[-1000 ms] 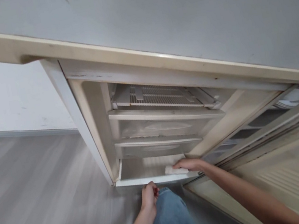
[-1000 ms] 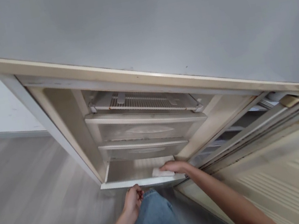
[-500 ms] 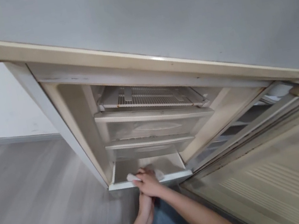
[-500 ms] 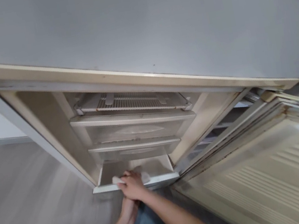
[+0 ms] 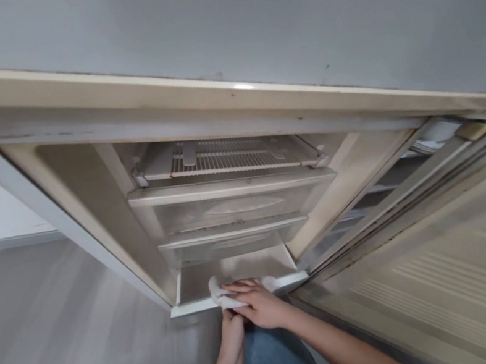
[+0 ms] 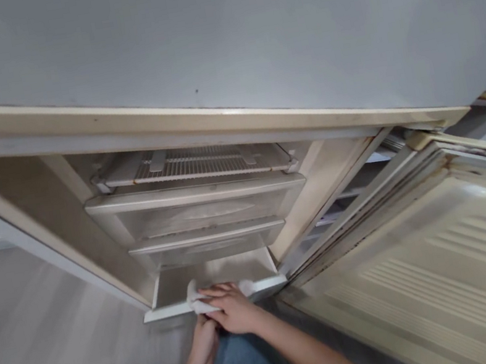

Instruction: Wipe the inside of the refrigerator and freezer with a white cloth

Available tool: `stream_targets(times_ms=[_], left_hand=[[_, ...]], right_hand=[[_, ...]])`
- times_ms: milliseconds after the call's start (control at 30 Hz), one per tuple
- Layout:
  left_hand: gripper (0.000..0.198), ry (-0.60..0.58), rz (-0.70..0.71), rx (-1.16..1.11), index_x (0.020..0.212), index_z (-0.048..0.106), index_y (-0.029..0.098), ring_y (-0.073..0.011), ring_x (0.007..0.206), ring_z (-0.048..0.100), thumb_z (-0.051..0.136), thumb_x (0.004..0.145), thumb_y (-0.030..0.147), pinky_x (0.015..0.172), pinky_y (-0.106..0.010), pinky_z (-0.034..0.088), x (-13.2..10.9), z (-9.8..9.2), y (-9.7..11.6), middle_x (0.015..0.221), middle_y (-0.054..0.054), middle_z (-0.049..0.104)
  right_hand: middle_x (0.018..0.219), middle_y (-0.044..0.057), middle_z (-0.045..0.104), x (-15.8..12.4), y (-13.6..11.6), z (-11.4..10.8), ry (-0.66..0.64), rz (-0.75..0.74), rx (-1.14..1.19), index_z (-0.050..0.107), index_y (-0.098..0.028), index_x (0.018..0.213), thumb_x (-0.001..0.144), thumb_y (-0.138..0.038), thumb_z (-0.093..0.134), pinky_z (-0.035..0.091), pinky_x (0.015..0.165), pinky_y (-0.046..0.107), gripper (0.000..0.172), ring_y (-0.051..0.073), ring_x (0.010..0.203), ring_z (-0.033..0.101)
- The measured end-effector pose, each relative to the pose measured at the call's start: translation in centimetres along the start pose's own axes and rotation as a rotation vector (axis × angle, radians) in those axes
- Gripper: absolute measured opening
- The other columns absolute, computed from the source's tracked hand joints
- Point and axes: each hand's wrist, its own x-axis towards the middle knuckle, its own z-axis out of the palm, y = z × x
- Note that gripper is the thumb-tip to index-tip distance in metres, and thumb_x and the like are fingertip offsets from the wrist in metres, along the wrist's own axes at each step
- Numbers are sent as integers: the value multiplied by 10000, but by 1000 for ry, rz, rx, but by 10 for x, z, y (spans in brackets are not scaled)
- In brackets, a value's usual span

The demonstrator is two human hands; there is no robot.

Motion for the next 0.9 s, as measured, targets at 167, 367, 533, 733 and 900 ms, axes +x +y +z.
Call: stream_targets(times_ms=[167,367,533,733,900], left_hand=[[476,-55,-68,-62,871,544,169,-164,812,658,460,491,-106,740,-259,512,-11,7,8,846,-53,703],[384,-13,-137,-88,725,499,185,-149,748,673,436,505,-123,646,-221,516,-18,14,17,712,-36,684],[329,-5,-159,-85,737,502,173,-156,761,681,451,584,-114,665,-230,531,-19,13,21,716,-40,675],[199,-6,-144,-78,748,486,179,-157,730,678,521,737,-17,670,-243,537,-15,12,22,677,-38,659],[209,14,-92,-42,788,495,178,-145,708,667,575,744,-10,673,-250,535,-13,16,17,729,-42,667]], right_hand=[[1433,-8,405,-57,32,-13,92,106,-82,438,-333,1358,946,-340,382,243,1105,448,416,198,1350,306],[1479,6,319,-104,69,-4,196,182,-306,342,-343,1409,925,-254,364,229,1113,520,493,227,1402,195],[1486,-11,304,-127,88,5,315,242,-353,336,-337,1413,897,-184,353,232,1119,524,538,222,1407,174],[1428,20,413,-151,86,8,498,386,-18,473,-267,1347,910,-310,361,233,1134,472,453,214,1382,255],[1218,125,607,-161,78,3,1048,867,636,620,-134,1136,763,-606,517,384,1044,461,610,307,1195,512]])
